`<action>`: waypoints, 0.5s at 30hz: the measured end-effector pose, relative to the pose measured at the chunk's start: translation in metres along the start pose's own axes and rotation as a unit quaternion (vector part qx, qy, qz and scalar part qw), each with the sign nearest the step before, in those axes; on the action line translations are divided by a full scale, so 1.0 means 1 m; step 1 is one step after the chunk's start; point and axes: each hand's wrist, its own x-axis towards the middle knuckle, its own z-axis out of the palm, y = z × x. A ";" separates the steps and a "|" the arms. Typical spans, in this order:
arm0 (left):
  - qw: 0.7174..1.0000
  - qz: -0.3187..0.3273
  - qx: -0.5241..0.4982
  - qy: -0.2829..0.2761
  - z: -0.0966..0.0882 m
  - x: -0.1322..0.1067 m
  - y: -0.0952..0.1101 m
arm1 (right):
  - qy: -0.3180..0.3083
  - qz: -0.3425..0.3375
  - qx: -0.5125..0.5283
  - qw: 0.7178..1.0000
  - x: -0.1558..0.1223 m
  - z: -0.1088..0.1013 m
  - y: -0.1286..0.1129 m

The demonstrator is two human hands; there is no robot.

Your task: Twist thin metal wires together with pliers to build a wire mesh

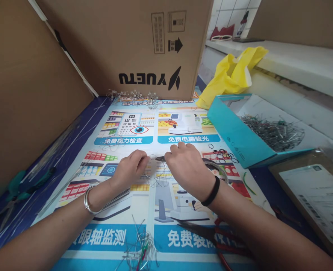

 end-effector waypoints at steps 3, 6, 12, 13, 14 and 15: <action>1.000 -0.002 0.004 0.004 0.001 0.000 0.000 | 0.015 -0.005 -0.006 1.000 0.000 -0.001 -0.002; 1.000 -0.007 0.005 0.009 0.002 0.000 0.000 | 0.032 -0.009 -0.008 0.999 0.000 -0.002 -0.004; 0.999 -0.018 -0.032 0.040 0.002 -0.001 -0.003 | 0.050 -0.015 -0.012 0.999 -0.001 -0.001 -0.005; 0.998 -0.025 -0.048 0.044 0.002 -0.001 -0.004 | 0.052 -0.017 -0.013 0.998 -0.002 0.000 -0.006; 0.996 -0.031 -0.065 0.045 0.002 0.000 -0.005 | 0.053 -0.019 -0.015 0.998 -0.002 0.000 -0.006; 0.995 -0.037 -0.081 0.044 0.002 0.000 -0.005 | 0.053 -0.021 -0.016 0.998 -0.002 0.000 -0.006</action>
